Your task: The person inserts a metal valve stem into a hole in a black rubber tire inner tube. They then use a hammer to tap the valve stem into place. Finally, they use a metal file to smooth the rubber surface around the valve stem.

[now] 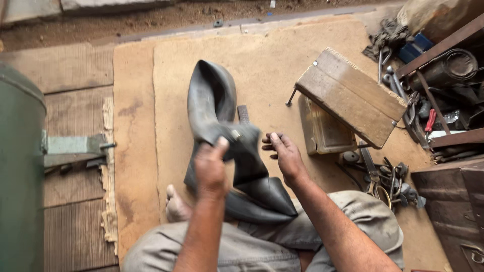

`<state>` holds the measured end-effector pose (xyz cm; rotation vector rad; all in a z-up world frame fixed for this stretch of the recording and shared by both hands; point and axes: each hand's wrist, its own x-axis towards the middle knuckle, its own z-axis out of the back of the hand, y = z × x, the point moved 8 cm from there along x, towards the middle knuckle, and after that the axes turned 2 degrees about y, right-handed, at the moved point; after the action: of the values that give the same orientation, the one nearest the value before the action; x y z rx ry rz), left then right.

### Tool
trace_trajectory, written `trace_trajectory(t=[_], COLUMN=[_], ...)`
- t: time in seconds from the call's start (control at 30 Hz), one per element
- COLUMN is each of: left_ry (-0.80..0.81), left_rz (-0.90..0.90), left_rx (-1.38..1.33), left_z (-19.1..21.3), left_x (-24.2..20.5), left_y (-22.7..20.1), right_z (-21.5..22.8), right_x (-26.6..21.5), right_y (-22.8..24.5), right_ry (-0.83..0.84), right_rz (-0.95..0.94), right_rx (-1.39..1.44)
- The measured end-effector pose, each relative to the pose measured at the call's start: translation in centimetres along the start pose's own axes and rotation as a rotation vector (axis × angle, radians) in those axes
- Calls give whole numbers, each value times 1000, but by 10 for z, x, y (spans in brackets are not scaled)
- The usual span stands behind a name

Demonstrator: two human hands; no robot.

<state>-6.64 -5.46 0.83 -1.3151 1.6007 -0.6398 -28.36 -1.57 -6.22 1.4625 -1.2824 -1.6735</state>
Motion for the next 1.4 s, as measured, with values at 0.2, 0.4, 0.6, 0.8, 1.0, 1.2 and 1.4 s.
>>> trace_trajectory(t=[0.2, 0.4, 0.6, 0.8, 1.0, 1.2, 1.4], left_ry=[46, -254, -138, -368, 236, 575, 299], left_rz=[-94, 53, 13, -75, 423, 589, 517], left_rx=[-168, 21, 155, 330, 915, 1401, 822], left_z=[23, 65, 56, 75, 7, -17, -20], left_x=[19, 27, 34, 21, -16, -45, -37], left_y=[-58, -27, -4, 8, 43, 43, 31], right_z=[7, -6, -11, -22, -12, -17, -10], right_x=[6, 8, -10, -20, -13, -13, -17], right_y=[-15, -40, -26, 0, 21, 32, 65], right_ry=[73, 242, 417, 586, 487, 489, 537], right_rz=[-101, -278, -264, -239, -213, -214, -102], right_rx=[-121, -268, -765, -310, 310, 499, 564])
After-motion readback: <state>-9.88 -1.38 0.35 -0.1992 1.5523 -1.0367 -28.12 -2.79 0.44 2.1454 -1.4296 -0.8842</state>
